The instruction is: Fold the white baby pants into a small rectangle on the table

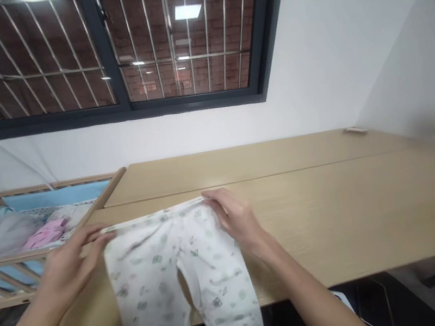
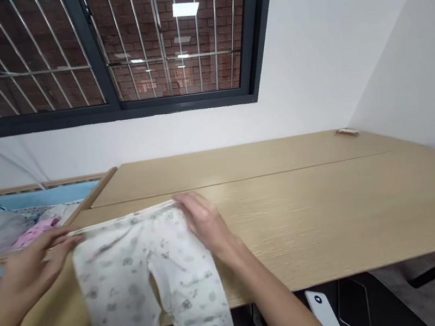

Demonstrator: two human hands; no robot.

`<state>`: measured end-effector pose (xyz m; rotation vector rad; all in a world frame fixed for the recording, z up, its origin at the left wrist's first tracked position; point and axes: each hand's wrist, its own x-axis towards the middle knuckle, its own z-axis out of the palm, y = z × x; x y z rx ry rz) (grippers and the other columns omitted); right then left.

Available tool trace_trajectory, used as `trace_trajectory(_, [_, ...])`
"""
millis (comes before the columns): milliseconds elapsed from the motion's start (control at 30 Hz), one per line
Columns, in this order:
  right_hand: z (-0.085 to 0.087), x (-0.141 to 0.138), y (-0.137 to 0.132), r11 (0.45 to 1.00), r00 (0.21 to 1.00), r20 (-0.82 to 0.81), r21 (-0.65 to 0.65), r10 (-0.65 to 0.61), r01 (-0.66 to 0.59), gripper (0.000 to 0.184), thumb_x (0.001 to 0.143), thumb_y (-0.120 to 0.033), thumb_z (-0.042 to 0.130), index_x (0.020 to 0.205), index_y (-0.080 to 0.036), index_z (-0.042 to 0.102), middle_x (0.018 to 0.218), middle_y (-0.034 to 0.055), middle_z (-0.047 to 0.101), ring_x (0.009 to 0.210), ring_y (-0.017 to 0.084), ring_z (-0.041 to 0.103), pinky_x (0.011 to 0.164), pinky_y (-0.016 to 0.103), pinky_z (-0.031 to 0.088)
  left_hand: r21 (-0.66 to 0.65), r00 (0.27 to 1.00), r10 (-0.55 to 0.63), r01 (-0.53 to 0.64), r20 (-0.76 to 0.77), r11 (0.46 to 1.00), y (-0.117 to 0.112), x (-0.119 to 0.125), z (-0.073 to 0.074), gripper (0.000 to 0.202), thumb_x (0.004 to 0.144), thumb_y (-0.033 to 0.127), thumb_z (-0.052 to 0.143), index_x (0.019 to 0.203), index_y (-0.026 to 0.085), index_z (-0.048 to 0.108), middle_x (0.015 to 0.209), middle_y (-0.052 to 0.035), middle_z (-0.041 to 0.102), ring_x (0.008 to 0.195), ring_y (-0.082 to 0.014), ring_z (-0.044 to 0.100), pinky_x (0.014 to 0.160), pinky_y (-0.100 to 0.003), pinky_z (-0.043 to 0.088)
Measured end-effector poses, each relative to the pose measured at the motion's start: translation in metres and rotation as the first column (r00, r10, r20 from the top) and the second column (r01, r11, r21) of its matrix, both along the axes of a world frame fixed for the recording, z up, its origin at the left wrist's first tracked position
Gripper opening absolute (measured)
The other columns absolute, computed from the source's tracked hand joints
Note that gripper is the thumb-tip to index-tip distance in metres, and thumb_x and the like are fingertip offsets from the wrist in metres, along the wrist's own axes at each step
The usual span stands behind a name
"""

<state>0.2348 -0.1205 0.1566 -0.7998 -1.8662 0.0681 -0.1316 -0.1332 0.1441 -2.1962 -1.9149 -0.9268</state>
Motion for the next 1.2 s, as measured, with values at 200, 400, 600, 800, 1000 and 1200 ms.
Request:
trace_trajectory(200, [-0.047, 0.035, 0.064, 0.905, 0.967, 0.236, -0.382, -0.1, 0.187, 0.027, 0.104, -0.024, 0.04, 0.109, -0.02, 0.066, 0.106, 0.01, 0.069, 0.097, 0.024, 0.064, 0.088, 0.037, 0.05, -0.246, 0.996, -0.085, 0.076, -0.027, 0.966, 0.085, 0.066, -0.042, 0.036, 0.098, 0.043, 0.033, 0.099, 0.023, 0.064, 0.1, -0.0071, 0.074, 0.092, -0.0274, 0.068, 0.076, -0.033, 0.05])
trace_trajectory(400, [-0.103, 0.047, 0.111, 0.842, 0.808, 0.554, -0.324, -0.2, 0.43, 0.023, 0.099, -0.016, 0.043, 0.11, -0.014, 0.064, 0.113, 0.016, 0.061, 0.1, 0.025, 0.056, 0.091, 0.036, 0.042, -0.299, 0.994, -0.064, 0.036, -0.088, 0.954, 0.131, 0.099, -0.089, 0.03, 0.098, 0.03, 0.04, 0.099, 0.018, 0.068, 0.106, -0.0131, 0.071, 0.104, -0.0268, 0.064, 0.088, -0.033, 0.047])
trace_trajectory(600, [-0.117, 0.049, 0.149, 0.772, 0.75, 0.619, -0.351, -0.234, 0.53, 0.024, 0.101, -0.016, 0.044, 0.116, -0.015, 0.062, 0.119, 0.0141, 0.061, 0.108, 0.025, 0.054, 0.093, 0.033, 0.039, -0.269, 0.997, 0.024, -0.045, -0.078, 0.962, 0.167, 0.113, -0.113, 0.028, 0.1, 0.029, 0.043, 0.105, 0.016, 0.067, 0.106, -0.0158, 0.07, 0.107, -0.0304, 0.063, 0.087, -0.037, 0.047])
trace_trajectory(800, [-0.121, 0.053, 0.19, 0.758, 0.761, 0.594, -0.361, -0.262, 0.543, 0.024, 0.101, -0.018, 0.046, 0.118, -0.016, 0.063, 0.122, 0.0149, 0.061, 0.115, 0.026, 0.054, 0.097, 0.035, 0.037, -0.229, 0.997, 0.063, -0.069, -0.035, 0.971, 0.2, 0.12, -0.121, 0.024, 0.101, 0.028, 0.045, 0.109, 0.017, 0.064, 0.11, -0.015, 0.069, 0.112, -0.0303, 0.061, 0.092, -0.037, 0.045])
trace_trajectory(1000, [-0.132, 0.062, 0.214, 0.742, 0.792, 0.539, -0.399, -0.286, 0.539, 0.024, 0.101, -0.02, 0.048, 0.118, -0.019, 0.065, 0.119, 0.0125, 0.062, 0.11, 0.024, 0.058, 0.096, 0.033, 0.039, -0.229, 0.996, 0.065, -0.05, 0.057, 0.972, 0.222, 0.122, -0.122, 0.019, 0.099, 0.027, 0.048, 0.105, 0.018, 0.064, 0.112, -0.0129, 0.069, 0.11, -0.0266, 0.061, 0.091, -0.034, 0.044])
trace_trajectory(1200, [-0.14, 0.068, 0.221, 0.74, 0.839, 0.467, -0.452, -0.279, 0.498, 0.024, 0.101, -0.022, 0.051, 0.118, -0.02, 0.067, 0.114, 0.0098, 0.065, 0.104, 0.019, 0.062, 0.094, 0.028, 0.042, -0.262, 0.98, 0.046, 0.006, 0.193, 0.965, 0.221, 0.117, -0.12, 0.015, 0.096, 0.027, 0.055, 0.106, 0.017, 0.062, 0.104, -0.0071, 0.072, 0.098, -0.0188, 0.065, 0.084, -0.027, 0.046])
